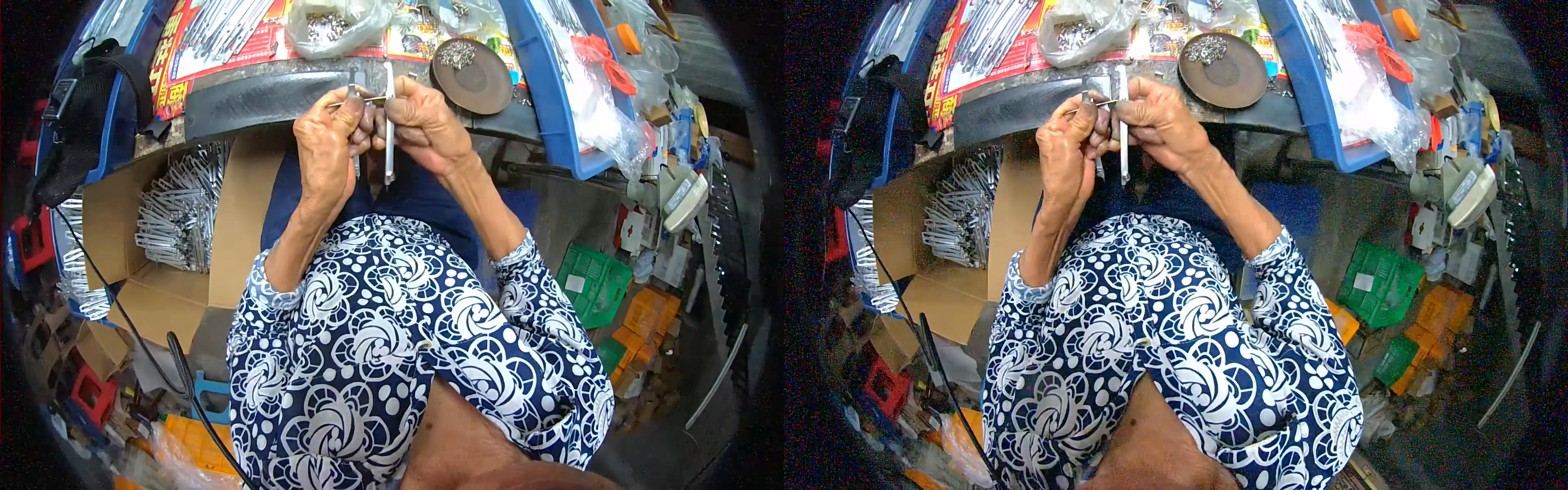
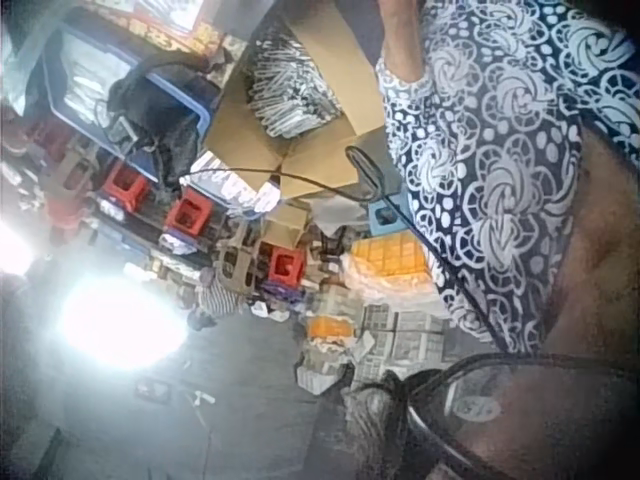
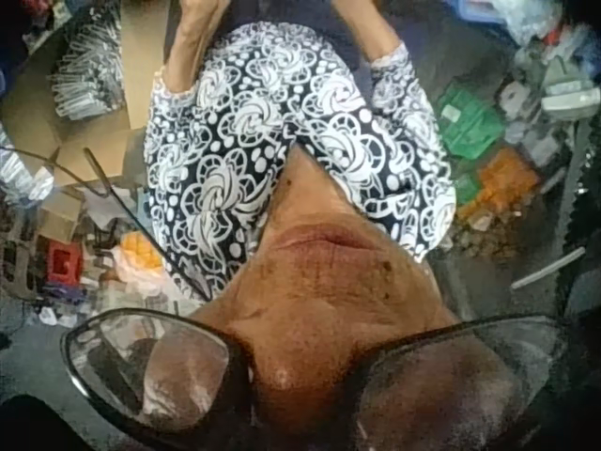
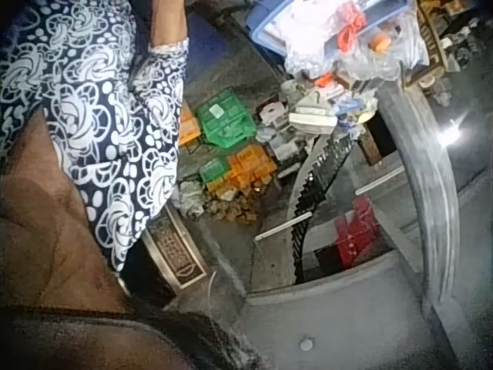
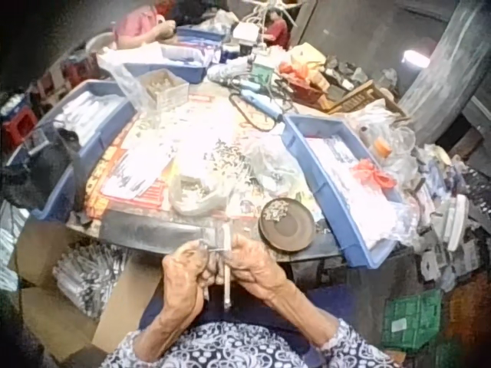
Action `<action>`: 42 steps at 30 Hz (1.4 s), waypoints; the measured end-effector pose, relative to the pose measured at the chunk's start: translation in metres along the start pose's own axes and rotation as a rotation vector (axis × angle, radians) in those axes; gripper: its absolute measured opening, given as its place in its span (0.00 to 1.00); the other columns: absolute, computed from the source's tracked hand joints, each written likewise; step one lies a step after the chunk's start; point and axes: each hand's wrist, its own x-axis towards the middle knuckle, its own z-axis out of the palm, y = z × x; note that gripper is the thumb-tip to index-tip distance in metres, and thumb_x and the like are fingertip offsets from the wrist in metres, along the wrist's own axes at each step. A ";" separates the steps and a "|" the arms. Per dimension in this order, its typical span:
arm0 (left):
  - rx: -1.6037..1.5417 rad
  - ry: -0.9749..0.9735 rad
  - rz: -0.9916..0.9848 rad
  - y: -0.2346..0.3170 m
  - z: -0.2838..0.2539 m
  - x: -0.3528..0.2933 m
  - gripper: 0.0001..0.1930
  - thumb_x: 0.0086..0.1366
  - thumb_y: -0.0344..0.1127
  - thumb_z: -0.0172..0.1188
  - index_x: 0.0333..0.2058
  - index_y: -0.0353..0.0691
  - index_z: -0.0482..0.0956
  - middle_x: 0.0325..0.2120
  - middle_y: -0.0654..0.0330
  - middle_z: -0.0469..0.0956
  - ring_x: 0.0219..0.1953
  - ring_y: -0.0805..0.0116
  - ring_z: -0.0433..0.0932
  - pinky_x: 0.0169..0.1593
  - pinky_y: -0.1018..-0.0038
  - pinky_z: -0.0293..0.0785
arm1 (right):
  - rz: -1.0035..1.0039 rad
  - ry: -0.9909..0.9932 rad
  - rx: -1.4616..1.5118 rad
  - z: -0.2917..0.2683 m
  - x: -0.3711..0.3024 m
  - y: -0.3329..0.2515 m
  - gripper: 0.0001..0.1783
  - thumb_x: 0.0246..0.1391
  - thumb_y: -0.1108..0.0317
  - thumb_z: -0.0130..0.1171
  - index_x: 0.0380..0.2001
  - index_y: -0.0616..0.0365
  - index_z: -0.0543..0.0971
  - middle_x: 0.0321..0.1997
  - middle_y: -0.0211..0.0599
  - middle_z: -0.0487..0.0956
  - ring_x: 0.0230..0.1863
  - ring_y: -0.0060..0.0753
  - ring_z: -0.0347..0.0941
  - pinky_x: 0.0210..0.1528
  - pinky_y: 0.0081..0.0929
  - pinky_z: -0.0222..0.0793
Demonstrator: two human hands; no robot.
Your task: The person assembles metal clips by picking up pins, washers, and metal brackets and fitting them together by hand.
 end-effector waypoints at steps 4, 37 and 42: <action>0.057 -0.043 -0.048 0.002 -0.005 0.000 0.09 0.58 0.32 0.52 0.34 0.32 0.69 0.17 0.64 0.66 0.16 0.81 0.61 0.18 0.87 0.57 | -0.130 0.132 -0.237 -0.007 -0.005 0.012 0.12 0.47 0.69 0.56 0.32 0.64 0.68 0.26 0.35 0.73 0.23 0.22 0.71 0.27 0.18 0.71; -0.149 -0.065 -0.122 0.002 0.007 -0.005 0.11 0.59 0.36 0.51 0.33 0.31 0.69 0.18 0.63 0.65 0.16 0.80 0.60 0.19 0.86 0.58 | -0.304 0.156 -0.581 0.017 -0.012 -0.002 0.13 0.50 0.69 0.52 0.36 0.68 0.72 0.26 0.30 0.74 0.23 0.13 0.67 0.21 0.10 0.62; -0.076 -0.065 -0.118 0.005 0.004 -0.008 0.10 0.59 0.35 0.51 0.33 0.32 0.69 0.18 0.64 0.65 0.16 0.80 0.60 0.19 0.86 0.60 | -0.193 0.169 -0.685 0.019 -0.016 -0.009 0.10 0.50 0.69 0.51 0.32 0.67 0.73 0.23 0.29 0.73 0.24 0.14 0.67 0.23 0.13 0.66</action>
